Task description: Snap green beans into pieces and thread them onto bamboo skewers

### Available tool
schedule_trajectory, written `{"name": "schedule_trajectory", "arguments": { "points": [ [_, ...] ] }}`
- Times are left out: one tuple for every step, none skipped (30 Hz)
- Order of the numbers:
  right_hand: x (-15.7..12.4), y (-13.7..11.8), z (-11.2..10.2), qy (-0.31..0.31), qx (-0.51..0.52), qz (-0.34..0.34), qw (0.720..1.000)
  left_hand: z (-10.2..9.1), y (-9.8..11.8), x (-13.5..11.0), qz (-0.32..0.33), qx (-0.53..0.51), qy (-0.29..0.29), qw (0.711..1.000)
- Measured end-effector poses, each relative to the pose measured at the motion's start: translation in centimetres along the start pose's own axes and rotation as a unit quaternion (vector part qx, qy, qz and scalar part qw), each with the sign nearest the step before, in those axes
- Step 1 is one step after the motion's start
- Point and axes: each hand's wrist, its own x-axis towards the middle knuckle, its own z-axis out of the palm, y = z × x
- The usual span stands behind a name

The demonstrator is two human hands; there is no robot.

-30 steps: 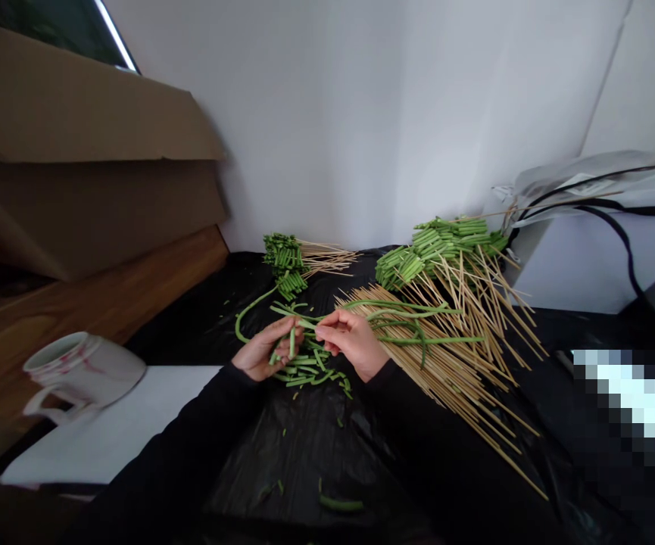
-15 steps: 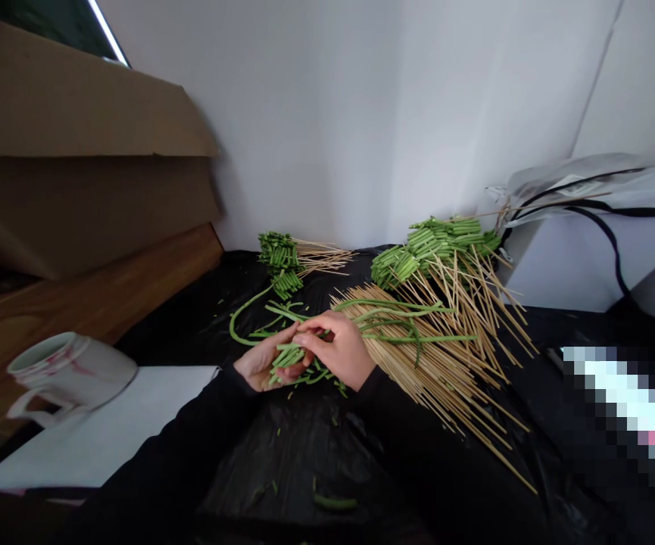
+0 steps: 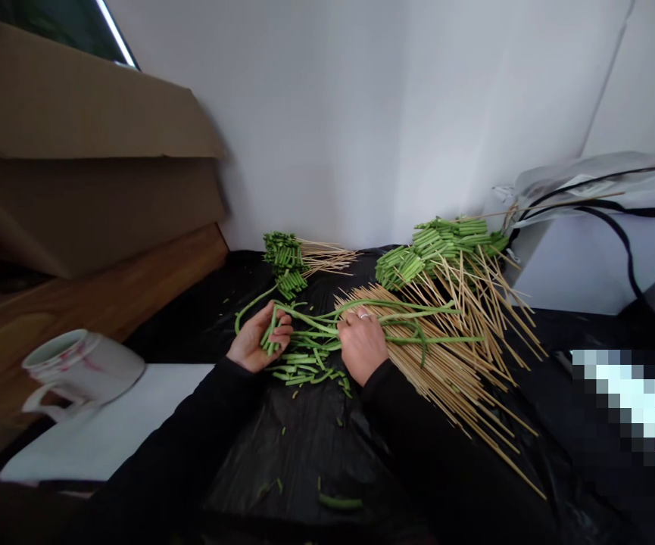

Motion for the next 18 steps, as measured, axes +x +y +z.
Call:
{"name": "schedule_trajectory", "arguments": {
  "points": [
    [0.0,0.0,0.0,-0.006,-0.019,-0.004,1.000,0.0,0.0,0.1,0.004,0.002,0.006,1.000],
    [0.0,0.0,0.0,-0.011,-0.036,-0.008,0.999,0.0,0.0,0.1,0.009,0.005,0.012,1.000],
    [0.0,0.0,-0.1,-0.015,-0.051,-0.013,0.998,0.0,-0.1,0.1,0.015,0.010,0.017,1.000],
    [0.0,0.1,-0.1,-0.019,-0.064,-0.018,0.998,0.1,-0.1,0.1,0.022,0.015,0.021,0.999],
    [0.0,0.1,-0.1,-0.021,-0.076,-0.022,0.997,0.1,-0.2,0.2,0.029,0.021,0.026,0.999],
    [0.0,0.1,-0.2,-0.022,-0.086,-0.025,0.996,0.2,-0.3,0.2,0.034,0.027,0.030,0.999],
    [0.0,0.0,-0.2,-0.022,-0.095,-0.027,0.995,0.2,-0.3,0.2,0.036,0.031,0.032,0.998],
    [0.0,0.0,-0.2,-0.021,-0.103,-0.029,0.994,0.2,-0.4,0.2,0.034,0.034,0.034,0.998],
    [-0.1,-0.1,-0.2,-0.018,-0.109,-0.028,0.993,0.2,-0.4,0.2,0.029,0.037,0.037,0.998],
    [-0.1,-0.2,-0.3,-0.015,-0.114,-0.026,0.993,0.2,-0.4,0.2,0.023,0.040,0.040,0.998],
    [-0.1,-0.2,-0.4,-0.011,-0.119,-0.023,0.993,0.2,-0.5,0.3,0.018,0.044,0.043,0.998],
    [-0.1,-0.2,-0.4,-0.006,-0.123,-0.017,0.992,0.1,-0.5,0.3,0.013,0.049,0.048,0.998],
    [0.0,-0.3,-0.6,0.002,-0.127,-0.010,0.992,0.1,-0.6,0.3,0.010,0.055,0.053,0.997],
    [0.0,-0.3,-0.7,0.012,-0.130,-0.004,0.991,0.1,-0.7,0.3,0.006,0.062,0.058,0.996],
    [0.0,-0.4,-0.9,0.025,-0.133,0.002,0.991,0.1,-0.8,0.3,0.003,0.068,0.061,0.996],
    [0.1,-0.4,-1.1,0.038,-0.134,0.005,0.990,0.2,-0.9,0.3,-0.001,0.073,0.065,0.995],
    [0.1,-0.5,-1.3,0.050,-0.134,0.004,0.990,0.2,-1.1,0.2,-0.002,0.082,0.068,0.994],
    [0.1,-0.6,-1.5,0.059,-0.132,0.000,0.989,0.3,-1.3,0.2,0.002,0.094,0.070,0.993]
  ]
}}
